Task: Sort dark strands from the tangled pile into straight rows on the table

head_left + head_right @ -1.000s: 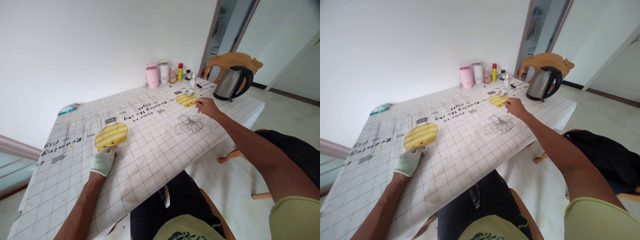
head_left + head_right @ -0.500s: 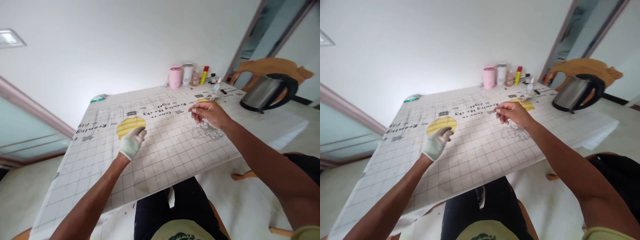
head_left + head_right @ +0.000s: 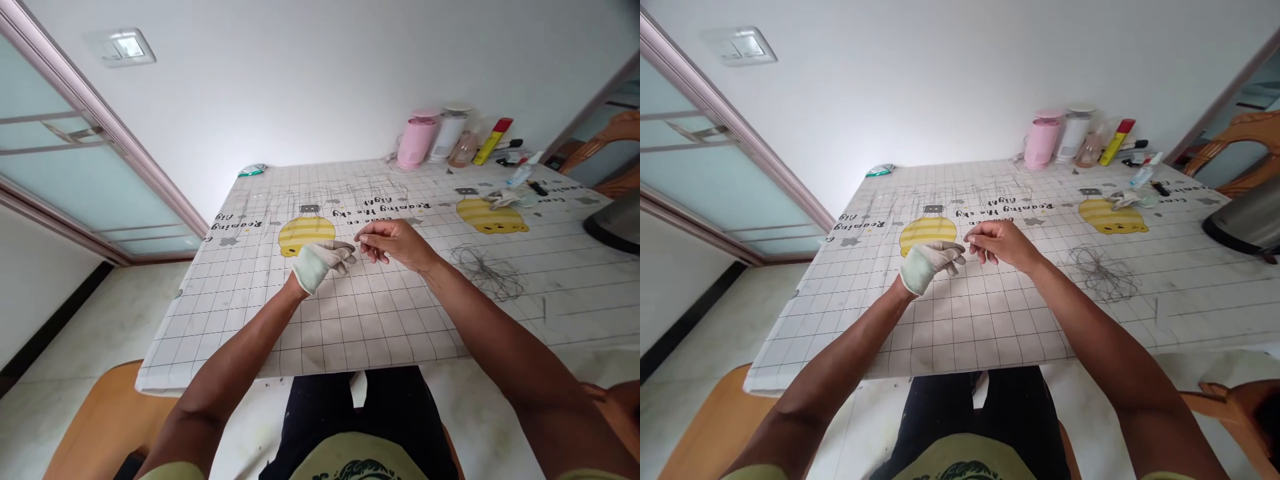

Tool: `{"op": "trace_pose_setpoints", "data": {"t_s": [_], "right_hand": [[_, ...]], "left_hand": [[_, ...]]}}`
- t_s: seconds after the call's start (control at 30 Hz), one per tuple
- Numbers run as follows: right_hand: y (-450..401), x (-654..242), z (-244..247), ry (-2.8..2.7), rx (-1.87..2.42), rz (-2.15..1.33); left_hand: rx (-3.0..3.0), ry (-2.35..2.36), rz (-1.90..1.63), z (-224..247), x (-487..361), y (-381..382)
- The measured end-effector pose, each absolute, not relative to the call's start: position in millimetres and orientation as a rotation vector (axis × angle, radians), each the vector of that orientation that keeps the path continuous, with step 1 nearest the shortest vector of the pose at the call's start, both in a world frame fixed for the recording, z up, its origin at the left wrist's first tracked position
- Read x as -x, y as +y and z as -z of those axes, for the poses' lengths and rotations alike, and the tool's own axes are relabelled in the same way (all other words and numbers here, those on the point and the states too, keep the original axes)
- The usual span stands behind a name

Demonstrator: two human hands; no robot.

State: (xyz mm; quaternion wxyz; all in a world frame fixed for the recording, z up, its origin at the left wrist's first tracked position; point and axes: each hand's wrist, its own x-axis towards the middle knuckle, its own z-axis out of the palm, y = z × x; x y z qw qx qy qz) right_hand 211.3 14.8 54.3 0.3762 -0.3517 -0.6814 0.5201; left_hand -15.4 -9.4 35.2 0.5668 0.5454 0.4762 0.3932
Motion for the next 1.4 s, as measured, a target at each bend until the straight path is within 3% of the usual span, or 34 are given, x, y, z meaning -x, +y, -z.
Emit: {"op": "trace_pose_setpoints", "data": {"t_s": [0.13,0.23,0.33,0.6,0.8,1.03,1.4], "right_hand": [[24.2,-200.9,-40.9,-1.74,0.945,-1.246],[23.7,-193.4,-32.1,-1.808,0.957,-0.956],[17.9,-190.9,-28.9,-1.914,0.824,-0.692],[19.9,-191.4,-24.2,-2.187,0.604,-0.414],[13.7,-192.4,-26.7,-2.067,0.686,-0.695],[16.7,-197.6,-16.1,-1.488,0.808,-1.173],[9.5,-169.2,0.0,-1.381,0.853,-1.239]], "left_hand": [[-1.147,1.096,-0.992,-23.0,25.3,-1.1],[-1.084,1.035,-1.031,-17.9,34.0,4.1],[-1.008,0.974,-1.063,-17.7,43.0,6.2],[-0.666,0.761,-1.015,-24.0,57.7,5.1],[-0.763,0.857,-0.959,-17.3,64.8,12.4],[-1.189,1.431,-1.338,-32.2,63.5,8.5],[-1.049,1.015,-1.178,-26.8,44.0,0.6]]}}
